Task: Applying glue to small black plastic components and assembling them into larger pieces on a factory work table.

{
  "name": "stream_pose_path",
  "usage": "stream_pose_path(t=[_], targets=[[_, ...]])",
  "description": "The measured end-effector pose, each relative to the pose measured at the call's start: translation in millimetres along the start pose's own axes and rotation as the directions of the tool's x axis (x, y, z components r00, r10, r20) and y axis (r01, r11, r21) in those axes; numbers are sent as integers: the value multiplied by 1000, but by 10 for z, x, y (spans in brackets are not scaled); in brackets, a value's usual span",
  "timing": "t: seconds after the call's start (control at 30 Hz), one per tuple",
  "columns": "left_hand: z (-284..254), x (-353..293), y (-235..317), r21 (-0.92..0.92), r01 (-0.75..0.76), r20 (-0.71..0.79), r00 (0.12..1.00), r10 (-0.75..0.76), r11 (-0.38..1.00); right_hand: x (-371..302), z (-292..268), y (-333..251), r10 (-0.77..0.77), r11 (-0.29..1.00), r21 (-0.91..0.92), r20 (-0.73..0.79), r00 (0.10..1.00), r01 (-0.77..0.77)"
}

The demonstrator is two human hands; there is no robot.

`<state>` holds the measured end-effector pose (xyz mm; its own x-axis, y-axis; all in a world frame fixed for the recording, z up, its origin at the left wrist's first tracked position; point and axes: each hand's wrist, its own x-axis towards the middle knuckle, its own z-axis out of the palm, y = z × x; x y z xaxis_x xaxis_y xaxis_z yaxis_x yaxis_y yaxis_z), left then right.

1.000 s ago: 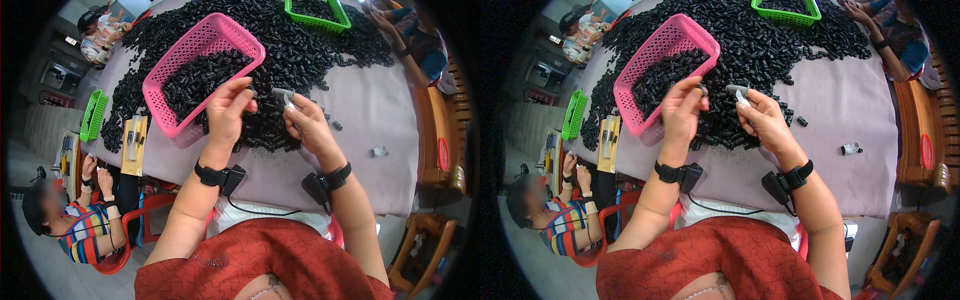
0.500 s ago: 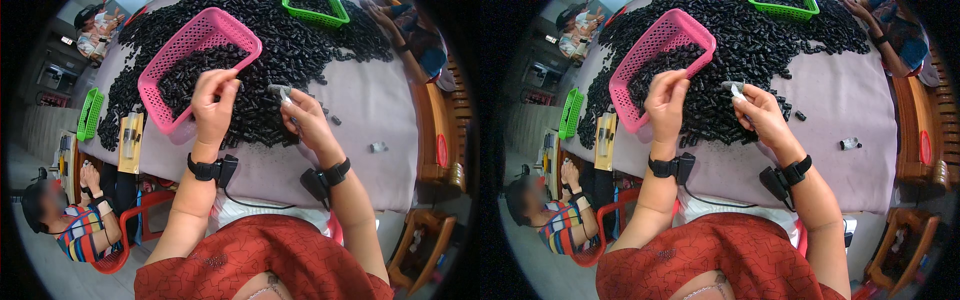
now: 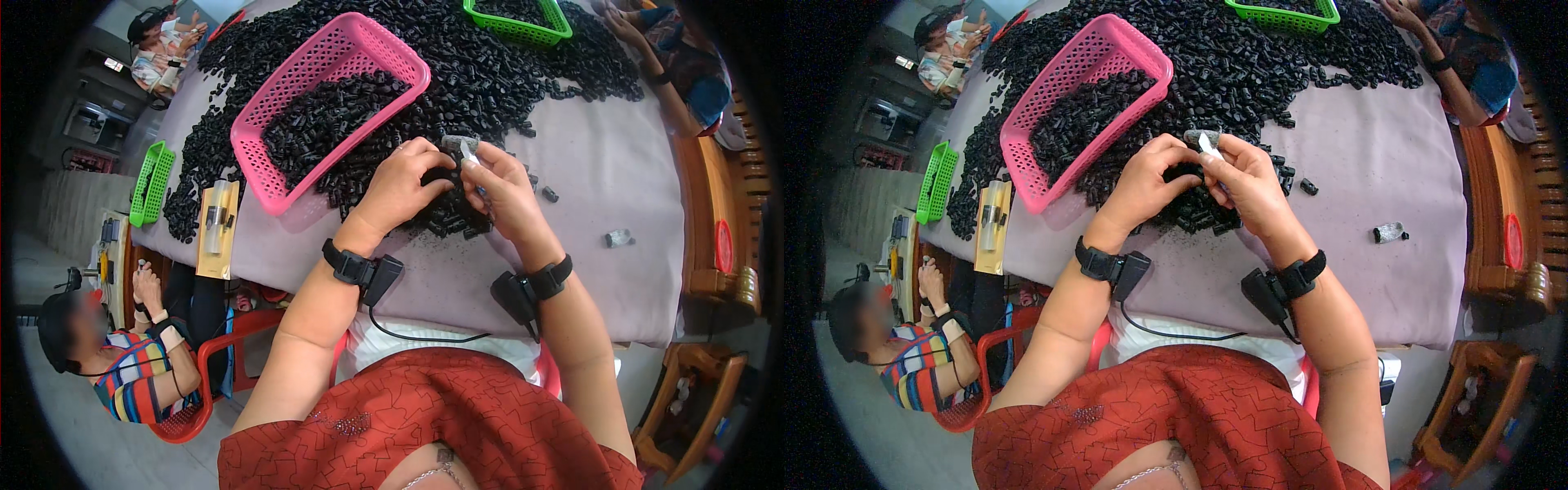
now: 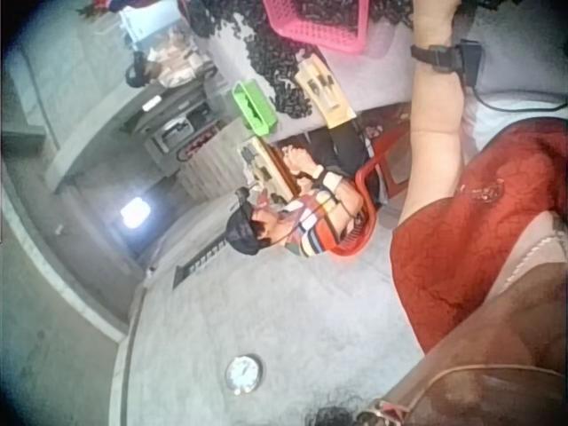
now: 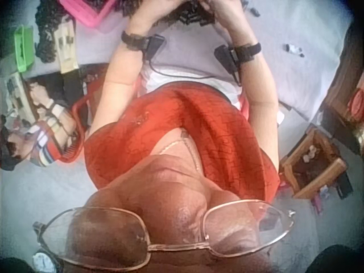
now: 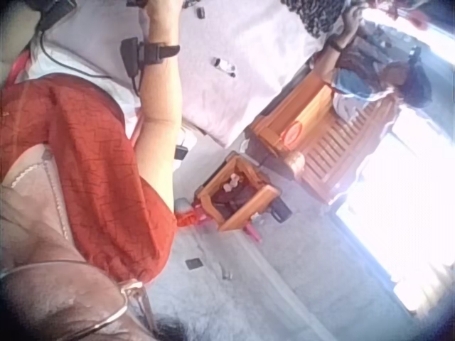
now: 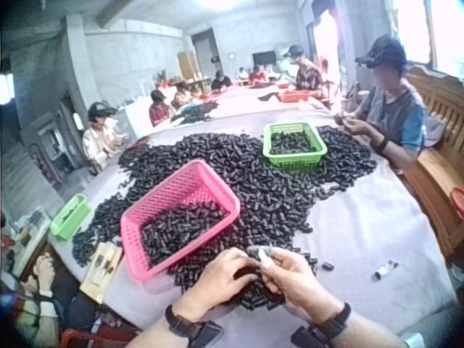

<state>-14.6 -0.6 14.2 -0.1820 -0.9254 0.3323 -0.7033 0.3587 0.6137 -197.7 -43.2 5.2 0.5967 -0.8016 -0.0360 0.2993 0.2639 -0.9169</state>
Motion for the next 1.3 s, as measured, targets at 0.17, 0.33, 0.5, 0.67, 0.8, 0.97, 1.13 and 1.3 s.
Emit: stream_pose_path(t=[0.17, 0.33, 0.5, 0.67, 0.8, 0.97, 1.13, 1.3], targets=[[-3, -4, -62, 59, -56, 33, 998, 54, 997, 9, 29, -5, -2, 1000, -9, -33, 999, 2], [-4, -23, -52, 73, -71, 2, 997, 71, 995, 14, 40, -1, 8, 1000, 1, -40, 999, -8], [-22, -17, -61, 51, -32, 25, 999, 31, 998, -2, 37, -17, 6, 1000, 7, -38, 999, -5], [1, -35, -14, 14, -19, -41, 999, 19, 1000, 17, 30, 17, -2, 1000, 5, -39, 999, 2], [-28, -39, 8, 79, -17, -30, 999, 20, 997, 12, 48, -1, -1, 1000, 16, -28, 1000, 1], [-18, -43, -13, 111, 17, 16, 1000, -19, 994, 16, 31, 10, 4, 1000, 2, -35, 999, -4], [-25, -43, -23, 78, 32, -8, 999, -32, 996, 12, 41, -7, 7, 1000, 9, -37, 999, -7], [7, -32, -112, 136, -74, -59, 995, 83, 988, 17, 36, -3, 4, 1000, 10, -31, 999, -4]])
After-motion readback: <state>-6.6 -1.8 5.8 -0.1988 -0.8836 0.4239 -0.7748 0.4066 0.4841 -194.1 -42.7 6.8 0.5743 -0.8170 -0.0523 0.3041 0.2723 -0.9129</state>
